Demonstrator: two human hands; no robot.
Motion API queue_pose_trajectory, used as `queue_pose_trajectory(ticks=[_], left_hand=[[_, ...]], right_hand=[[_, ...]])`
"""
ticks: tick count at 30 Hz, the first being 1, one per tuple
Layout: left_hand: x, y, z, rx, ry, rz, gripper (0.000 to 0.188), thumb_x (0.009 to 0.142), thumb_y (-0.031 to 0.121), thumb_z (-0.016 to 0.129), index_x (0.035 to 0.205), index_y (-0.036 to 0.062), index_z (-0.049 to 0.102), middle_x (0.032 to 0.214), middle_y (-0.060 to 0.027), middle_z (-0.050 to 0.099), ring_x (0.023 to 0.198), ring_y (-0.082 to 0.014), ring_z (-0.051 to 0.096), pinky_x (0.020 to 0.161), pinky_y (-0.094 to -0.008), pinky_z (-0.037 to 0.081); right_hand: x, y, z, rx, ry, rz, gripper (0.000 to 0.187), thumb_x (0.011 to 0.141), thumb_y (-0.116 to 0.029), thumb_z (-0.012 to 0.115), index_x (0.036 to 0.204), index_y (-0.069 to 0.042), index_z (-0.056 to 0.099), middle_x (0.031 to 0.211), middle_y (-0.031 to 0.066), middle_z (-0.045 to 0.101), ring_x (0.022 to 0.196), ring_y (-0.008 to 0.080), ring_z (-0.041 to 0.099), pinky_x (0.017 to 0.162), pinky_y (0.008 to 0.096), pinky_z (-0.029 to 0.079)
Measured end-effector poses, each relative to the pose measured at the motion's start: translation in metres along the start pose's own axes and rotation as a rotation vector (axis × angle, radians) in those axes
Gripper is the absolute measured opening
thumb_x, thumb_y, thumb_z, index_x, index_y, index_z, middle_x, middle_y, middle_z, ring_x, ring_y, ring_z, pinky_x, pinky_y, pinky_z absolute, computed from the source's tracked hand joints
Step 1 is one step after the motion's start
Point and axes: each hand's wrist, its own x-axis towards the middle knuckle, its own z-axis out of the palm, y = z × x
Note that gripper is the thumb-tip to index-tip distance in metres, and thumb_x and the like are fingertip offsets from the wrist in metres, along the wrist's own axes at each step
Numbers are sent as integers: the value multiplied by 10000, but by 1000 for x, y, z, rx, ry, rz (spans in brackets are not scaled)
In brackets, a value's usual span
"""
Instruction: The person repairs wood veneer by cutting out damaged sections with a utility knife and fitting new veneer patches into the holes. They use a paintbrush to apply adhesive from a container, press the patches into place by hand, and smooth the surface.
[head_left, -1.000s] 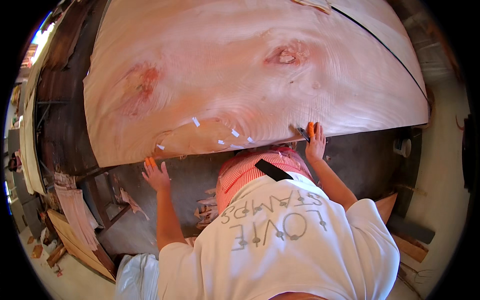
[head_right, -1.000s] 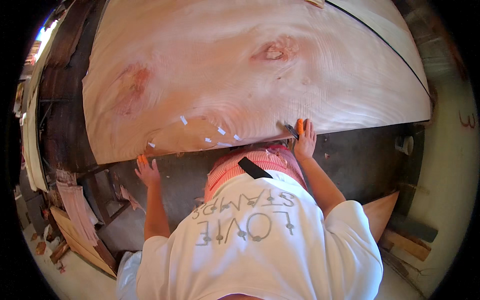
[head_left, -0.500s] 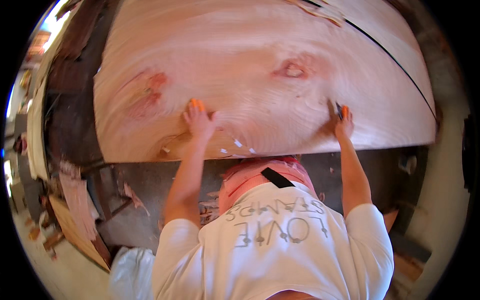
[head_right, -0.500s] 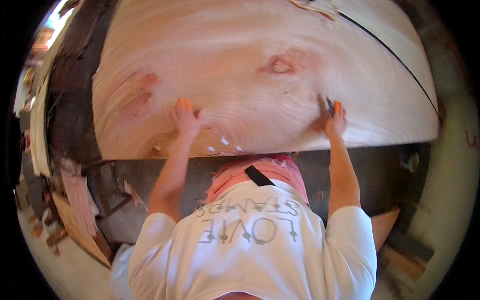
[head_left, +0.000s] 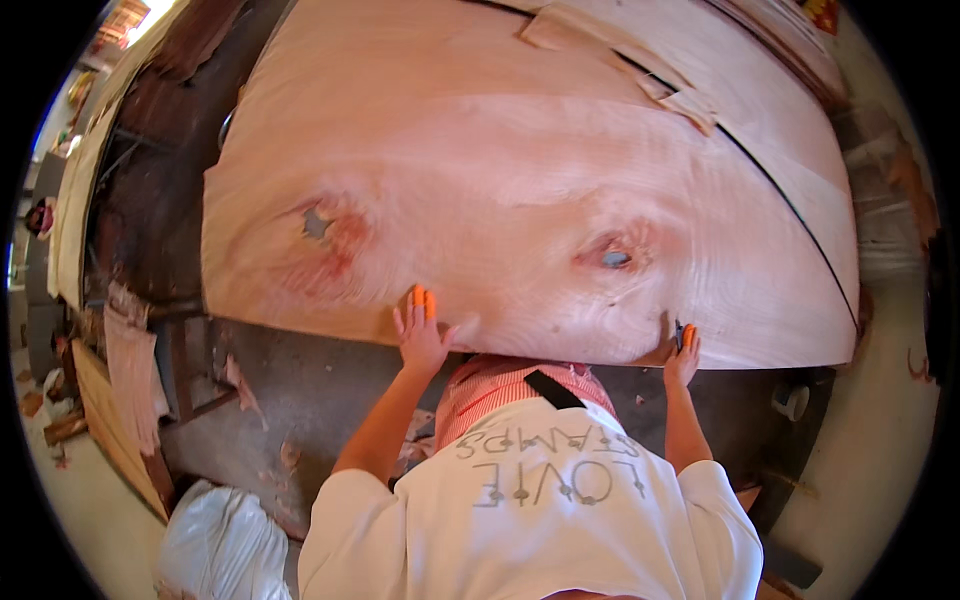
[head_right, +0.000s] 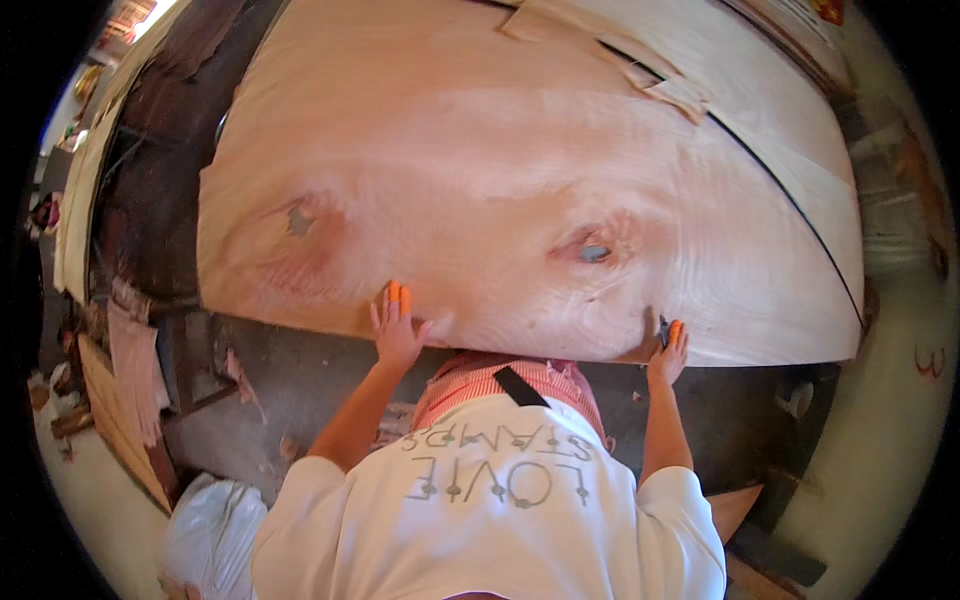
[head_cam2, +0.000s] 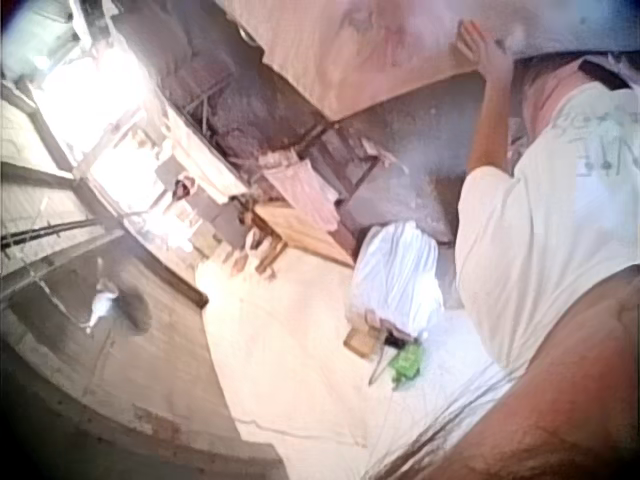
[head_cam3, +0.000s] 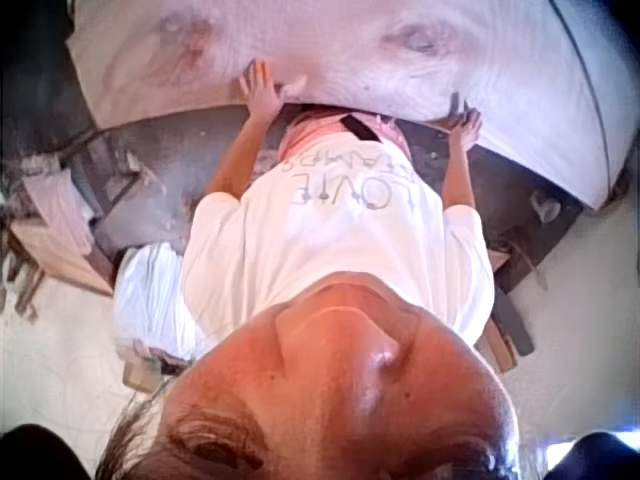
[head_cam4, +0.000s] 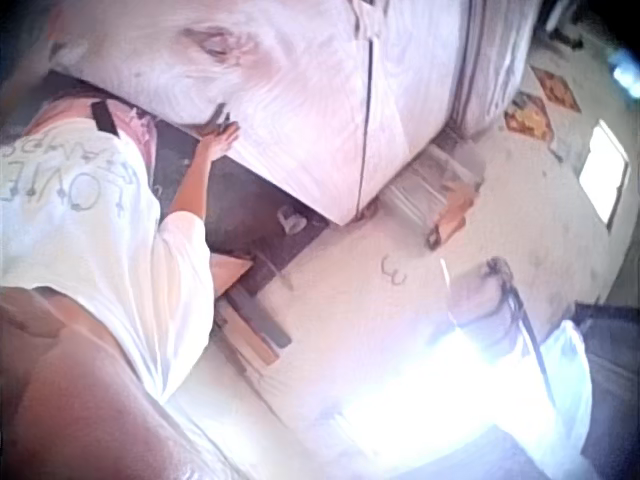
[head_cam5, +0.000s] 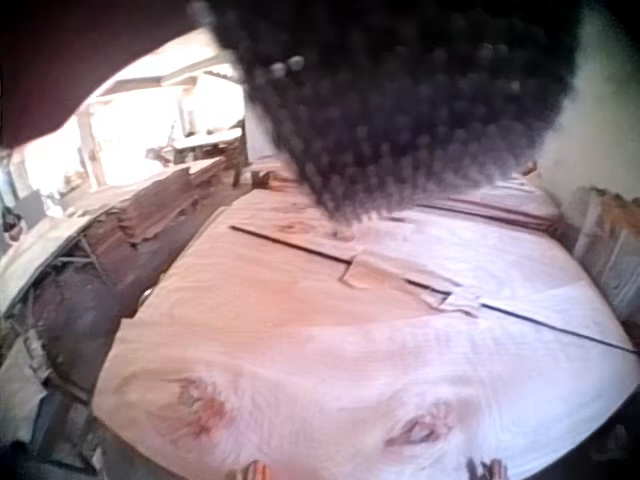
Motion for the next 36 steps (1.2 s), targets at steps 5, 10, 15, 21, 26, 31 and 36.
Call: queue_pose_trajectory(ticks=[5,10,15,21,26,31,36], left_hand=[[49,-3,-3,-58,219,-2,694,800,343,573,1334,-9,304,1394,-211,272,1302,-344,247,1052,-529,142],[141,17,-14,-51,339,-37,649,835,350,532,1333,0,310,1391,-203,281,1295,-334,261,1054,-513,153],[186,41,5,75,333,-168,638,841,381,495,1335,14,326,1411,-167,272,1310,-301,244,1064,-486,135],[190,41,9,80,313,-183,607,828,337,500,1319,11,354,1414,-161,281,1306,-300,256,1059,-483,150],[195,39,21,42,346,-170,584,815,292,527,1305,11,377,1392,-192,308,1286,-333,287,1056,-504,167],[196,39,21,53,359,-193,562,806,284,535,1285,18,409,1382,-184,334,1275,-324,317,1055,-502,177],[203,39,17,-25,376,-183,568,770,308,575,1251,33,450,1346,-163,392,1257,-307,348,1027,-471,235]], right_hand=[[21,-17,-1,226,180,19,435,831,-91,516,1256,-24,453,1301,151,436,1239,323,356,1023,399,297],[67,-77,-21,540,175,-106,374,851,-60,488,1221,-6,473,1262,171,450,1177,335,402,994,395,323],[135,-133,-28,790,117,-171,356,885,-75,455,1238,-28,467,1188,174,502,1141,303,441,966,370,347],[277,-201,-21,973,8,-223,332,908,-114,452,1233,-52,477,1054,136,555,884,193,578,742,296,450],[407,-280,-20,951,-91,-194,347,912,-183,460,1253,-117,469,943,93,588,869,158,564,640,295,463],[493,-336,6,437,263,-392,381,873,-186,499,1227,-49,464,1054,214,559,930,346,543,845,414,421],[555,-328,42,595,82,-487,328,884,-218,514,1121,8,515,1052,171,578,951,280,543,885,363,416]])
